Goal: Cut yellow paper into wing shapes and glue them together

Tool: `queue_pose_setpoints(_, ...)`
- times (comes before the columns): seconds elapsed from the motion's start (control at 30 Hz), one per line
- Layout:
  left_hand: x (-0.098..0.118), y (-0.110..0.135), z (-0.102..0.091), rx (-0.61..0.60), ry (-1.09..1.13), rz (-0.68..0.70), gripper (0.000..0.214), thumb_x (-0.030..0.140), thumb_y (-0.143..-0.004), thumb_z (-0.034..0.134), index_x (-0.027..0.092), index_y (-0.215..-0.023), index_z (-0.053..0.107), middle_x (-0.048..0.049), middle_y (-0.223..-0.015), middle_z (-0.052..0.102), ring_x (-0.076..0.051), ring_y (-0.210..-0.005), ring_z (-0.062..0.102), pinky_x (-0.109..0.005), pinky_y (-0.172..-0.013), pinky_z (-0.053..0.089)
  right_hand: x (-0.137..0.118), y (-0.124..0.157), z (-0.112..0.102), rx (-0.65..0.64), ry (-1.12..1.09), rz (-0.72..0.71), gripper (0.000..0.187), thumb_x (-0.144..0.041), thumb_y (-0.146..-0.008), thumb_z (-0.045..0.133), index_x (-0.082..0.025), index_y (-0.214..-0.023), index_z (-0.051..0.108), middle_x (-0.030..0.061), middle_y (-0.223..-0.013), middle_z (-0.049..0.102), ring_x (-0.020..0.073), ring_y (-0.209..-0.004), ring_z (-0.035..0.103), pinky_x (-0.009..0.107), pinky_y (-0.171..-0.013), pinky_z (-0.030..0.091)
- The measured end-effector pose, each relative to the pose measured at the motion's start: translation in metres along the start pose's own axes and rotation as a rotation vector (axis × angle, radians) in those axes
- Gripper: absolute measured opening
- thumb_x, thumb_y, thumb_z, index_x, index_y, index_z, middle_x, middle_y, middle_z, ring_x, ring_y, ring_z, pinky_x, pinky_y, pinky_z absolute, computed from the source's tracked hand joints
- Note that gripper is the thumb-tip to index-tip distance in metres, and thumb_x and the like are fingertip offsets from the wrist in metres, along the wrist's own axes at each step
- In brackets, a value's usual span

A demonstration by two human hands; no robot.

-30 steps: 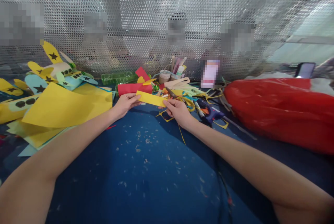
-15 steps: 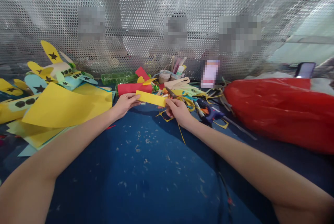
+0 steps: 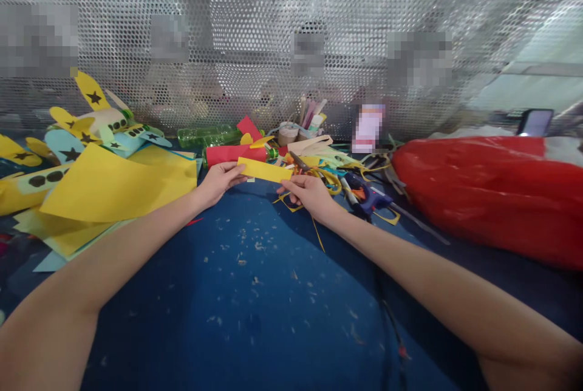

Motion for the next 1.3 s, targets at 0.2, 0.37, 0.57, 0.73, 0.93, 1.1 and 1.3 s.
queue_pose_setpoints(0.2,0.001,0.000,0.000,0.007,-0.007,0.002,0.016,0.023,-0.081,0.068,0.015,-0.093,0.074,-0.0083,-0.098,0.074,-0.016,-0.089,0.069,-0.028,-0.086,0.055,0.002,-0.003,0.000,0.022,-0.037,-0.006,0.036,-0.050,-0.071,0.069,-0.015,-0.075,0.066,0.0029,-0.064,0.067,0.0062,-0.042,0.048,0.019,-0.037,0.038)
queue_pose_setpoints(0.37,0.001,0.001,0.001,-0.022,-0.034,-0.009,0.017,0.023,-0.080,0.069,0.014,-0.094,0.074,-0.0090,-0.098,0.075,-0.016,-0.087,0.070,-0.028,-0.085,0.055,0.005,-0.004,-0.003,0.089,-0.023,-0.032,0.041,-0.057,-0.073,0.065,-0.016,-0.077,0.062,-0.0051,-0.043,0.051,0.0068,-0.037,0.044,0.017,-0.034,0.032)
queue_pose_setpoints(0.57,0.001,0.001,0.001,-0.036,-0.017,0.008,0.020,0.025,-0.079,0.070,0.014,-0.095,0.074,-0.0091,-0.098,0.075,-0.016,-0.083,0.070,-0.029,-0.084,0.056,0.001,0.000,-0.002,0.080,-0.029,-0.037,0.044,-0.062,-0.073,0.063,-0.018,-0.073,0.058,-0.0057,-0.040,0.048,0.0062,-0.034,0.040,0.017,-0.033,0.030)
queue_pose_setpoints(0.73,0.002,0.002,0.002,-0.018,-0.003,0.016,0.016,0.023,-0.077,0.071,0.014,-0.090,0.075,-0.0086,-0.099,0.074,-0.017,-0.086,0.069,-0.031,-0.085,0.055,-0.002,0.002,0.000,0.090,-0.045,-0.026,0.046,-0.064,-0.072,0.063,-0.019,-0.069,0.052,-0.0058,-0.038,0.047,0.0056,-0.032,0.037,0.017,-0.033,0.029)
queue_pose_setpoints(0.93,0.005,0.003,0.005,-0.052,-0.016,0.028,0.023,0.016,-0.076,0.068,0.014,-0.098,0.070,-0.0081,-0.101,0.072,-0.016,-0.085,0.067,-0.029,-0.083,0.055,-0.004,0.002,0.001,0.037,-0.134,-0.029,0.049,-0.068,-0.078,0.052,-0.019,-0.075,0.055,0.0005,-0.052,0.060,0.0075,-0.035,0.042,0.020,-0.033,0.028)
queue_pose_setpoints(1.1,0.005,0.002,0.006,-0.064,-0.032,-0.020,0.026,0.013,-0.079,0.061,0.017,-0.104,0.056,-0.0057,-0.096,0.068,-0.016,-0.078,0.068,-0.030,-0.076,0.054,-0.006,0.005,0.004,-0.033,-0.101,-0.009,0.050,-0.065,-0.080,0.051,-0.016,-0.083,0.056,0.0083,-0.070,0.071,0.0065,-0.035,0.042,0.021,-0.033,0.028)
queue_pose_setpoints(1.3,0.007,0.005,0.011,-0.166,-0.077,-0.002,0.018,0.017,-0.076,0.062,0.018,-0.090,0.052,-0.0021,-0.092,0.062,-0.015,-0.083,0.064,-0.027,-0.070,0.053,-0.010,0.009,0.008,-0.110,-0.019,-0.077,0.054,-0.046,-0.078,0.064,-0.021,-0.124,0.052,0.0060,-0.098,0.070,0.0050,-0.043,0.051,0.018,-0.037,0.035)
Point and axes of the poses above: each hand's wrist, its own y-axis away from the middle knuckle, its own z-axis out of the palm, x = y × z, the point moved 3 cm from there along -y, towards the middle knuckle
